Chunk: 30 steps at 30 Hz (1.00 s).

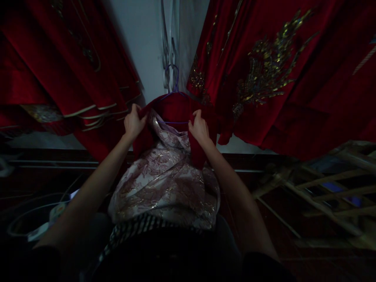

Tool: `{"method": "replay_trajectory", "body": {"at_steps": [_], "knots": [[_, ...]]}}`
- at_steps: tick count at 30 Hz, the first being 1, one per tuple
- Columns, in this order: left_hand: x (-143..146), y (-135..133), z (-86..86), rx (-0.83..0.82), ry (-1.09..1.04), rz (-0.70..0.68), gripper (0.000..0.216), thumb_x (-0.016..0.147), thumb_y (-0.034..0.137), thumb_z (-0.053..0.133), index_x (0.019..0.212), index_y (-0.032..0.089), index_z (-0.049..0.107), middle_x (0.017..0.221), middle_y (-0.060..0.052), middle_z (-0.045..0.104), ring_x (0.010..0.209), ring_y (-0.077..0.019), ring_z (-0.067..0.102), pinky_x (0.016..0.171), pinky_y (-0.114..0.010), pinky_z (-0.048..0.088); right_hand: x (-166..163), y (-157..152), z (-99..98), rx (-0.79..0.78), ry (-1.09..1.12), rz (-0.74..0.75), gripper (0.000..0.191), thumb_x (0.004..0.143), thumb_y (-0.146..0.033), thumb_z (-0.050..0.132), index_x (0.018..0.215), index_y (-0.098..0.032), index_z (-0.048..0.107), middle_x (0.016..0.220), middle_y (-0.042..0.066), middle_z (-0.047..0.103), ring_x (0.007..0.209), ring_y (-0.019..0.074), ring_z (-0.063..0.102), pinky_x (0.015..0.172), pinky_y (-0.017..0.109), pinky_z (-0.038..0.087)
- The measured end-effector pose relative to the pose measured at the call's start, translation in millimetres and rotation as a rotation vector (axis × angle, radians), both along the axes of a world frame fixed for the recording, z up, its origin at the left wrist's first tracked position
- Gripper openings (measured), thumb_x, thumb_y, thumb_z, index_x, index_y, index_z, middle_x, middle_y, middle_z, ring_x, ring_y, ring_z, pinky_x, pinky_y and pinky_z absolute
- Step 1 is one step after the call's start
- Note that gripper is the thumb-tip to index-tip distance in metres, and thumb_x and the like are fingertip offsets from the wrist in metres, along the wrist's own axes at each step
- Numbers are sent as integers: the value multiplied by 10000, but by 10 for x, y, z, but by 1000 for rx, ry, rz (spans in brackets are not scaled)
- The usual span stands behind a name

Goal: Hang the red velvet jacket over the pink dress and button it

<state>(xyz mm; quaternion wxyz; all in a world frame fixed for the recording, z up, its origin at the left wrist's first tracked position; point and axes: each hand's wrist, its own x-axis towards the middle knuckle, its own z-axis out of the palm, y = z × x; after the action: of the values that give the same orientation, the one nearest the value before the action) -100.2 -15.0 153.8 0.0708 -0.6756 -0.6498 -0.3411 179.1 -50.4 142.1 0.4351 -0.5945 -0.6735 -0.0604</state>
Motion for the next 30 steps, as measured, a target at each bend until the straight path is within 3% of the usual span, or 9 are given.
{"method": "replay_trajectory", "body": {"at_steps": [4,9,13,18,22,24,30], "knots": [[179,-196,-79,-46,78,-39,428,916,484,400,1227,196,450,992,-117,660,928,-276,607,797,-343,430,76,36,40,-28,90,75,248,719,-228,550,964,-194,540,832,38,638,699,172,595,707,306,473],[703,-330,-278,-130,66,-302,367,872,301,483,1214,172,504,982,-144,670,910,-293,627,791,-362,436,-255,91,-75,-147,211,264,122,685,-256,588,786,-197,552,718,1,629,653,146,580,690,283,464],[853,-349,-417,-69,-154,-526,291,831,245,523,1111,168,545,941,-112,665,859,-234,630,784,-325,448,-453,63,-158,-116,280,419,129,687,-256,569,798,-200,533,690,-30,592,631,123,551,673,254,447],[819,-233,-443,18,-585,-695,266,722,153,610,962,172,497,999,-77,631,914,-148,606,844,-275,467,-429,25,-172,-112,366,558,171,672,-264,579,813,-215,496,730,-39,571,677,121,550,665,239,437],[911,-204,-524,-45,-963,-631,276,698,145,640,894,183,451,897,-31,627,833,-110,621,835,-266,487,-474,-7,-198,-60,413,591,242,668,-266,607,855,-227,459,772,-40,550,702,114,549,677,235,439],[937,-233,-571,-55,-1037,-595,239,712,169,640,857,182,451,866,-21,628,808,-104,622,823,-262,492,-496,-21,-218,-75,436,602,278,670,-280,620,888,-228,455,810,-28,555,733,117,559,701,240,453],[846,-313,-555,-24,-821,-699,142,753,213,619,842,169,517,899,-49,663,827,-123,634,811,-269,494,-435,-5,-293,-150,480,598,245,739,-308,557,952,-231,463,893,1,577,785,121,588,684,242,502]]}}
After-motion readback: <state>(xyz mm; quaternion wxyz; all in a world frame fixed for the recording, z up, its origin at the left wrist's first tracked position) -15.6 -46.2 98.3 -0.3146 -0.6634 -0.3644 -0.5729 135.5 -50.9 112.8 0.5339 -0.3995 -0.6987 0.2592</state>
